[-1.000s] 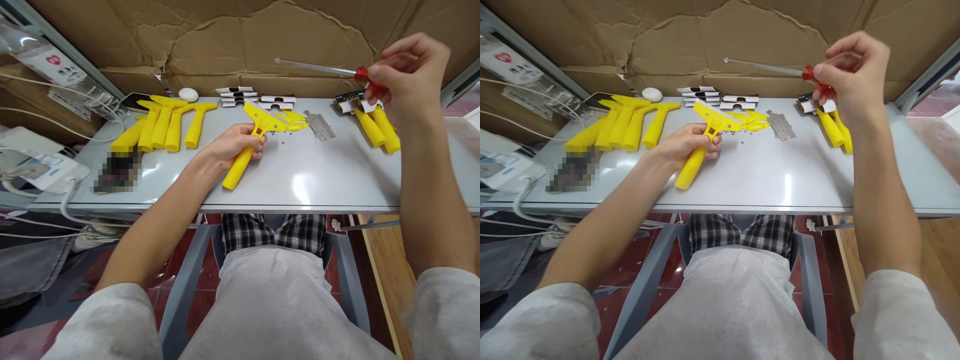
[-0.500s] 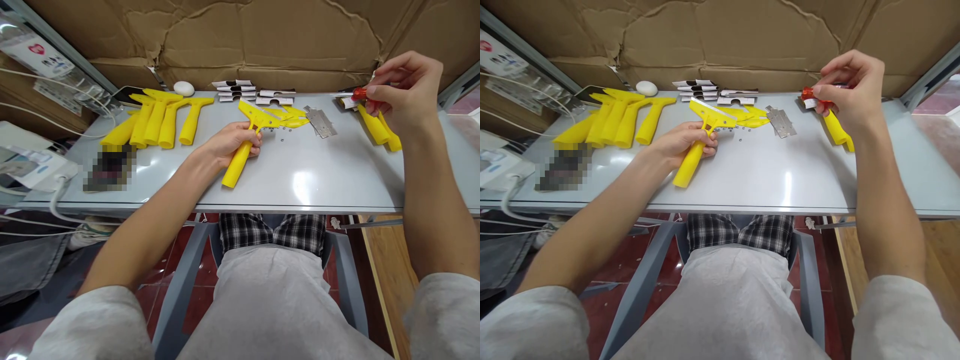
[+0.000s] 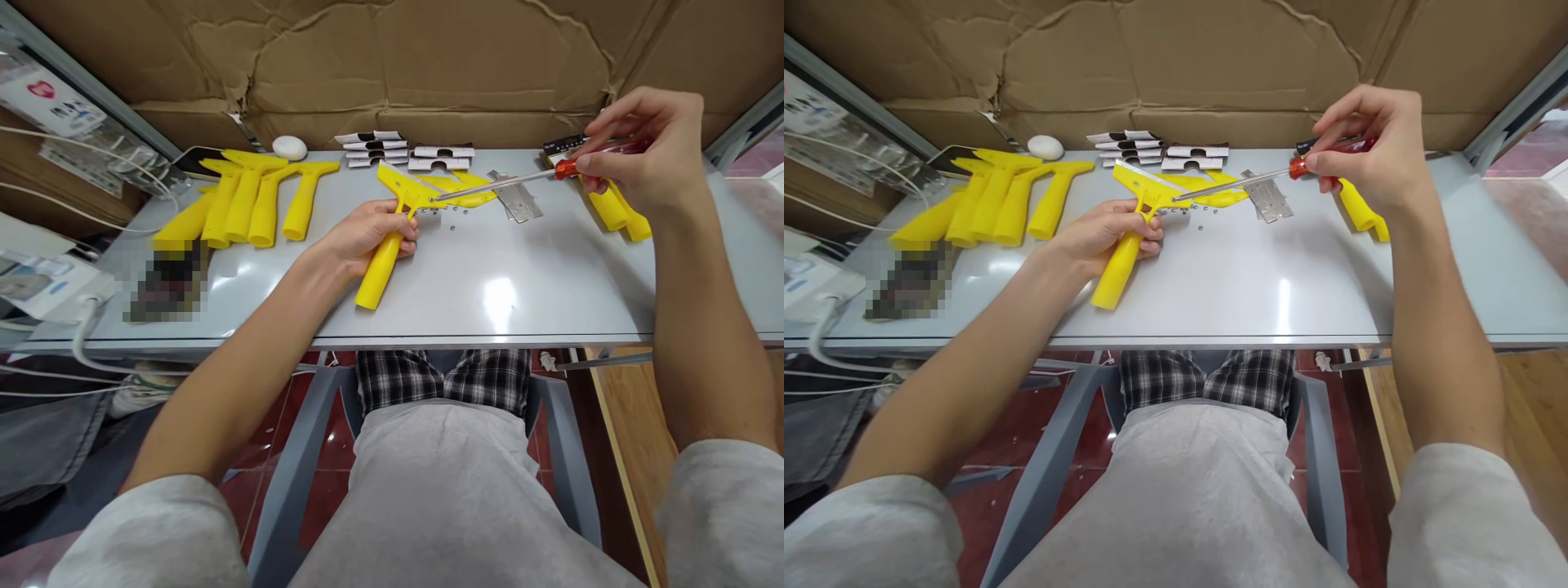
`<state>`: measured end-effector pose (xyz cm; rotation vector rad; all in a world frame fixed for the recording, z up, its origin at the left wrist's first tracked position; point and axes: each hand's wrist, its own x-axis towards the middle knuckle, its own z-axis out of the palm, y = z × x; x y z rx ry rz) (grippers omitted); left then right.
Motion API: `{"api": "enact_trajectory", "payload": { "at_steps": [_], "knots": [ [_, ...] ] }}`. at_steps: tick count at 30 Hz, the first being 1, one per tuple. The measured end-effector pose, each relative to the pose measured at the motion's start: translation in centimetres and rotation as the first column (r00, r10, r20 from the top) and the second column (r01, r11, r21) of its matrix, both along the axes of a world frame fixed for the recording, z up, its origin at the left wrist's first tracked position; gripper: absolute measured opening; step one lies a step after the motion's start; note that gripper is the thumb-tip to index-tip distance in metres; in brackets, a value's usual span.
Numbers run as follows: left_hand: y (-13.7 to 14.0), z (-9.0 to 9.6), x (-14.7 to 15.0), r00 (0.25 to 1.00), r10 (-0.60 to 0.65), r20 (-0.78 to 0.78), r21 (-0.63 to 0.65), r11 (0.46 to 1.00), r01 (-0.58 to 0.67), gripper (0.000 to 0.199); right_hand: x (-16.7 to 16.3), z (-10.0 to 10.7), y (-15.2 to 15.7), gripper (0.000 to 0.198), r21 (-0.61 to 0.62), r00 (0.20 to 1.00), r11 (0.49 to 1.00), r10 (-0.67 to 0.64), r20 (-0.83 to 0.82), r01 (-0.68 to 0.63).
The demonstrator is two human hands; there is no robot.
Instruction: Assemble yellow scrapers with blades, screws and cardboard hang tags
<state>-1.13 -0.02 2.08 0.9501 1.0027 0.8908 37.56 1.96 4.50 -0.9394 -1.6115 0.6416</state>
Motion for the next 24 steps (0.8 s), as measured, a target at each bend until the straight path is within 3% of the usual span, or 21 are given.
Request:
{"api": "enact_trajectory", "payload": {
  "at_steps": [6,12,20,24],
  "knots": [
    [-0.1,0.1,0.0,1.0,-0.007,-0.016,0.004,1.0,0.007,0.033,-0.2,-0.1,-0.2,0.06,-0.022,1.0,1.0,-0.007,0.015,0.007],
    [-0.2,0.1,0.1,1.0,-0.011,-0.011,0.018,1.0,0.011,0.031,-0.3,-0.6,0.3,0.06,-0.057,0.994,0.993,-0.104,0.013,0.105],
    [-0.2,0.0,0.2,1.0,0.016,-0.025,0.005,1.0,-0.015,0.031,-1.8,0.7,-2.0,0.047,0.019,0.993,0.994,-0.105,0.061,0.104],
    [-0.1,-0.3,0.3,0.999,0.039,-0.02,0.032,0.999,-0.038,0.03,-1.0,1.5,-1.7,0.036,0.014,0.986,0.993,-0.12,0.113,0.119]
  ]
}}
